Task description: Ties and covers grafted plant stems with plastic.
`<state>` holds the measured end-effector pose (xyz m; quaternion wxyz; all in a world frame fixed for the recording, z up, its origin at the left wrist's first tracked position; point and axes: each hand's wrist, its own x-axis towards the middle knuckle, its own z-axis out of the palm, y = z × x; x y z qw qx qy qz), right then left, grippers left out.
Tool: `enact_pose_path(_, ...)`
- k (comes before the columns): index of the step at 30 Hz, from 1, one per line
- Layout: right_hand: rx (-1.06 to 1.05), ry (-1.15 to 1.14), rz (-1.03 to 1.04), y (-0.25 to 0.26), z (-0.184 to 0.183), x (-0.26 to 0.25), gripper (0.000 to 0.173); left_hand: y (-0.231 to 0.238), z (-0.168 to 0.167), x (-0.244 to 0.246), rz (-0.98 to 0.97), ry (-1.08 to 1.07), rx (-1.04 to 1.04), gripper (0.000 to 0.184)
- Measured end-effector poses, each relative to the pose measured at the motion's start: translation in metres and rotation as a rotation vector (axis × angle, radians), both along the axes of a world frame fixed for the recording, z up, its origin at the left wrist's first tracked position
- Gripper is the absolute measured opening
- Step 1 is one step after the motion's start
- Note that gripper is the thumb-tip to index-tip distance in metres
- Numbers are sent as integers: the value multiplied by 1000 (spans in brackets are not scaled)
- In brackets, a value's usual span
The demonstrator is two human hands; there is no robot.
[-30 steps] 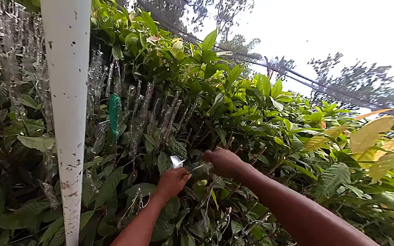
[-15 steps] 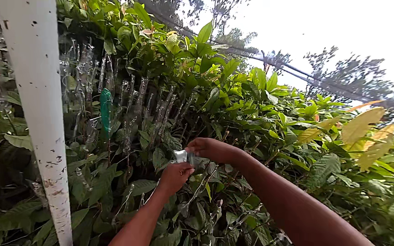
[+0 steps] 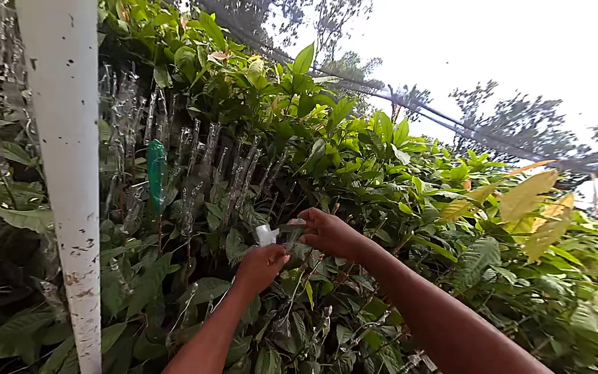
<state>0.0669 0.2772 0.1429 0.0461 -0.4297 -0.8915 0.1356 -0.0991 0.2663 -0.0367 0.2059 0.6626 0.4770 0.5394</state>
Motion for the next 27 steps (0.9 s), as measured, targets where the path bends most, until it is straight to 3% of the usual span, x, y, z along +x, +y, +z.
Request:
enact_pose_path(2, 150, -215, -31, -9, -6, -1, 40, -4, 6, -4, 11, -25, -2, 25)
enact_pose_path(4, 48, -33, 37, -23, -8, -5, 27, -3, 8, -4, 17, -73, 9, 23)
enact_pose_path(6, -104, 181, 37, -19, -6, -4, 26, -2, 7, 2, -3, -52, 30, 24)
enact_pose_path(9, 64, -83, 7, 1, -10, 5, 40, -5, 8, 5, -23, 51, 74, 27)
enact_pose_path(11, 200, -185, 6, -2, -23, 3, 31, -9, 10, 3, -17, 81, 103, 30)
enact_pose_path(15, 3, -77, -30, -2, -31, 8, 29, -4, 3, 6, -68, -5, 262, 29)
enact_pose_path(22, -183, 42, -56, -2, -25, 40, 23, -1, 4, 3, -91, -166, 229, 25)
enact_pose_path(25, -117, -27, 17, -17, -9, 35, 23, 3, 5, 2, -94, -225, 211, 22)
enact_pose_path(27, 43, -99, 136, -21, 0, 18, 25, 5, 5, 8, -125, -172, 199, 22)
